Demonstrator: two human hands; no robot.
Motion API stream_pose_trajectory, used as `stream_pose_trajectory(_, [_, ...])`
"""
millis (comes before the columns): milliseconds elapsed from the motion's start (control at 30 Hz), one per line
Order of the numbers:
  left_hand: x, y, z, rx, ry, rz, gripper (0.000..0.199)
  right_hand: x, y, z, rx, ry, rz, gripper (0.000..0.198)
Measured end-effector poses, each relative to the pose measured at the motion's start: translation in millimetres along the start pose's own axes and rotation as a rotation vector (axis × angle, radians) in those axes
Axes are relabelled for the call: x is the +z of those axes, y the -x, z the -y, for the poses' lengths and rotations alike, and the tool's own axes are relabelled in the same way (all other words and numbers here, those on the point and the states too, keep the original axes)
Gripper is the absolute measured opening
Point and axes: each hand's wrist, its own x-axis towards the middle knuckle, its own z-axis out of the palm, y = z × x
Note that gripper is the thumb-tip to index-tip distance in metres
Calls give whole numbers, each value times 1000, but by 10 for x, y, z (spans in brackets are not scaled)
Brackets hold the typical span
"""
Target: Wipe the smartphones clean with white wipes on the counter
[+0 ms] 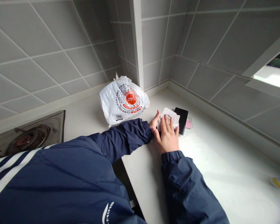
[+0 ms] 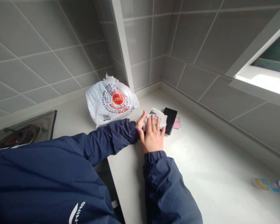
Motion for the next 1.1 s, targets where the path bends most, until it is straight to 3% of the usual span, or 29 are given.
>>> stream_pose_trajectory(200, [63,60,-81,23,-22,-71,89,50,312,156,-89,-9,-38,71])
stream_pose_trajectory(367, [110,33,-180,-44,-40,-27,94,168,503,110,-185,-35,-137,57])
stream_pose_trajectory(600, [85,43,-183,-167,-98,21,105,278,490,-79,-309,-219,-449,42])
stream_pose_trajectory(767, [-24,-21,-103,-208,-141,15,95,211,470,-116,-351,-324,-561,35])
stream_pose_trajectory(900, [-31,-79,-130,-190,-200,-79,89,175,478,-115,-295,-442,-601,36])
stream_pose_trajectory(1000, [6,-92,-165,-65,-247,-173,70,172,487,-124,-213,-559,-613,35])
stream_pose_trajectory(1100, [26,-98,-157,96,-307,-227,36,172,491,-131,-158,-627,-597,32])
